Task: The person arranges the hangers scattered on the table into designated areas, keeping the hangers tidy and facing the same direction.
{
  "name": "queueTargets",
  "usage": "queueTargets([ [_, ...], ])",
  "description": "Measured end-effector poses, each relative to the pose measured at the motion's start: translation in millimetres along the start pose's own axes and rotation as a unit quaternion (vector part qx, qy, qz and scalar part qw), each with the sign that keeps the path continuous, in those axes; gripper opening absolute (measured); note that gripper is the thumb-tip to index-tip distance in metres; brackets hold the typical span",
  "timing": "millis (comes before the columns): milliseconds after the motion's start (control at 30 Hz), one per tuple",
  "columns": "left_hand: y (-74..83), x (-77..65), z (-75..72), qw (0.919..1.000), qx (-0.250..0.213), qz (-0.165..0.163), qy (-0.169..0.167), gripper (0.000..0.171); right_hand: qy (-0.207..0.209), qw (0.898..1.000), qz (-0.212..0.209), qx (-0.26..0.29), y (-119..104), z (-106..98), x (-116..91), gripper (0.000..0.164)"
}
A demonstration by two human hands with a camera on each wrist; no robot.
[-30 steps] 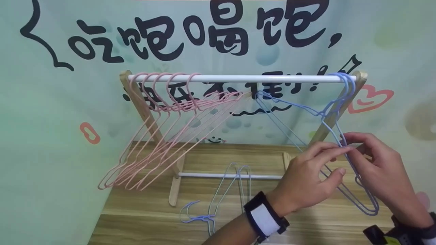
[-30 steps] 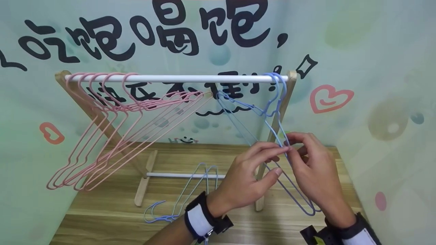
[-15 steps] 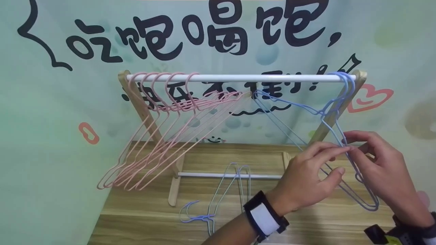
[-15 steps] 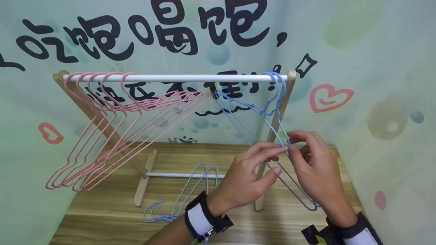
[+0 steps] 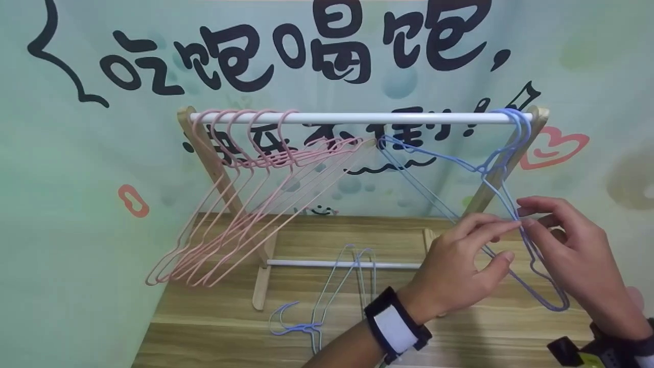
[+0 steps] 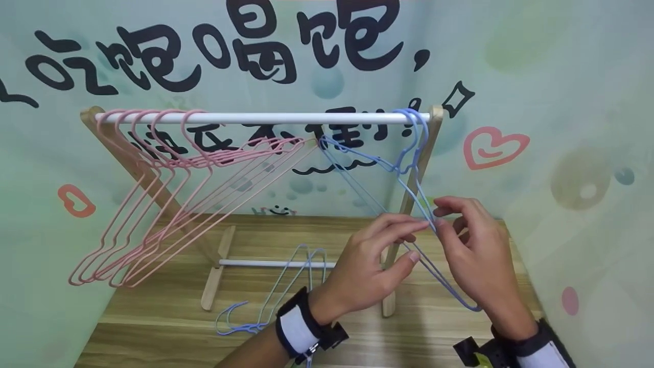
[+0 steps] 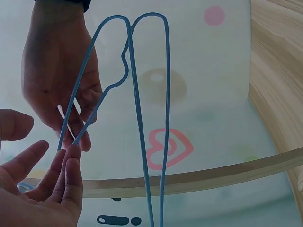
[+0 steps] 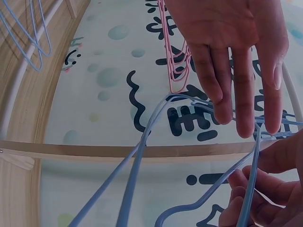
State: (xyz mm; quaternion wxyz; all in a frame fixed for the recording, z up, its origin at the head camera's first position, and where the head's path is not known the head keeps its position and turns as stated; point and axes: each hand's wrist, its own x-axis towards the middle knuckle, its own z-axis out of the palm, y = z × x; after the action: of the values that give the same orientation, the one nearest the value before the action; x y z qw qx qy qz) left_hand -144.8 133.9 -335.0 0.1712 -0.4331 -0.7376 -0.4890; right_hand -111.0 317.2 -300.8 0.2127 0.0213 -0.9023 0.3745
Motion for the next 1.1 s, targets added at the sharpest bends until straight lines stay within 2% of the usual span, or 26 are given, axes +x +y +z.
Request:
queueTargets([
  [600,-4.4,-5.1,-6.7,0.9999,-0.005,-0.003,0.009,0.040,-0.007,0.999,0.028,-0.016,1.9,2.8,-0.9,0.034],
  [800,-10.1,-9.0,-16.1,0.9997,-0.009,-0.004,0.021,0.039,-0.003,1.000,0.027,-0.015,1.3,3.6,-0.8,0.033],
  [933,-13.5,-13.4,-24.4,0.9993,-0.022,-0.022,0.020,0.039,0.000,0.999,0.029,-0.024,1.5,4.2,-0.2,0.034],
  [1100,-18.2,-20.3,-36.0,0.9990,-0.017,-0.035,0.023,0.037,-0.002,0.999,0.032,-0.022,1.5,4.3,-0.6,0.035],
])
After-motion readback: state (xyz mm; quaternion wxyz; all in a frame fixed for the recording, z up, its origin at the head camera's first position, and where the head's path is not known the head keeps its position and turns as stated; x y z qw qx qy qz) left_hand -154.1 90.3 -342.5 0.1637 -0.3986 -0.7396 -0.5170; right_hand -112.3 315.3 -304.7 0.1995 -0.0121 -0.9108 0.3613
